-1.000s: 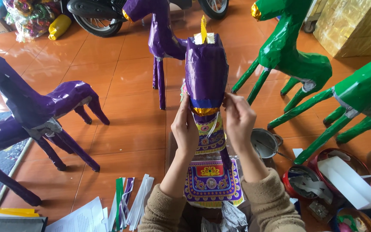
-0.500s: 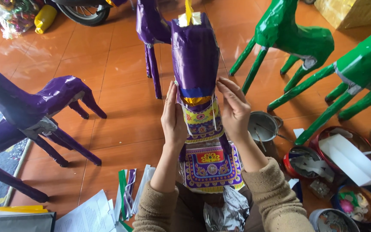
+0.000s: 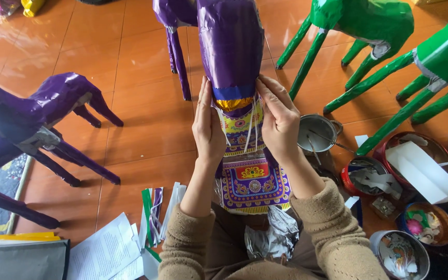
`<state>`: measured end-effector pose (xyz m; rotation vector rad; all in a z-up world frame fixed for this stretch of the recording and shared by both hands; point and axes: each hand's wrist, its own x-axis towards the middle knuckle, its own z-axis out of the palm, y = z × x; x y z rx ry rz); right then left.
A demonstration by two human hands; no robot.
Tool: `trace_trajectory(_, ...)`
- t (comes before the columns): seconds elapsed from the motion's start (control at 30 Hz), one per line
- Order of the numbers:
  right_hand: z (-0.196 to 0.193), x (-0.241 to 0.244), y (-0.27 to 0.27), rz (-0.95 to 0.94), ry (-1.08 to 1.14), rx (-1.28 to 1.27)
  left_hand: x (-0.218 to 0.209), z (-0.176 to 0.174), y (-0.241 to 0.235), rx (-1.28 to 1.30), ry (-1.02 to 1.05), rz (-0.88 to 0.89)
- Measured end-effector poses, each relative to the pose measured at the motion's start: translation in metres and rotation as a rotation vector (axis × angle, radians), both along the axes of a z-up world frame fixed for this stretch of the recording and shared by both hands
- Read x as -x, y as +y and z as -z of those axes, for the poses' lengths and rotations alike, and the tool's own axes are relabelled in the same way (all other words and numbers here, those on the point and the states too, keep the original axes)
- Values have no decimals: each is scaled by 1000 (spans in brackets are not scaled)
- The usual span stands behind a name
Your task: Decorating paper horse figures by applying glue and sticking decorative paper patterns.
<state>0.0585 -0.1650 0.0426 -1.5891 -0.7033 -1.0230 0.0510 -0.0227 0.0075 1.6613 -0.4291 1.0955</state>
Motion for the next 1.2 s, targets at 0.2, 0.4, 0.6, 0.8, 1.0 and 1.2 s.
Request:
trace_trajectory(0.2, 7, -7, -1, 33, -49, 30, 5, -7, 0, 21, 10, 17)
trace_trajectory(0.4, 4, -6, -4, -64, -43, -39, 4, -5, 5, 83, 10, 123)
trace_trajectory(0.6, 19, -10, -6, -77, -35, -90, 7, -1, 11, -42, 63, 58)
trace_trajectory(0.8, 23, -14, -3, -67, -71, -37, 9, -2, 10, -82, 90, 33)
trace_trajectory(1.0, 26, -18, -6, -93, -85, -14, 15, -12, 8, -122, 112, 19)
trace_trajectory(1.2, 29, -22, -8, -109, -103, -2, 15, -11, 10, -130, 154, 18)
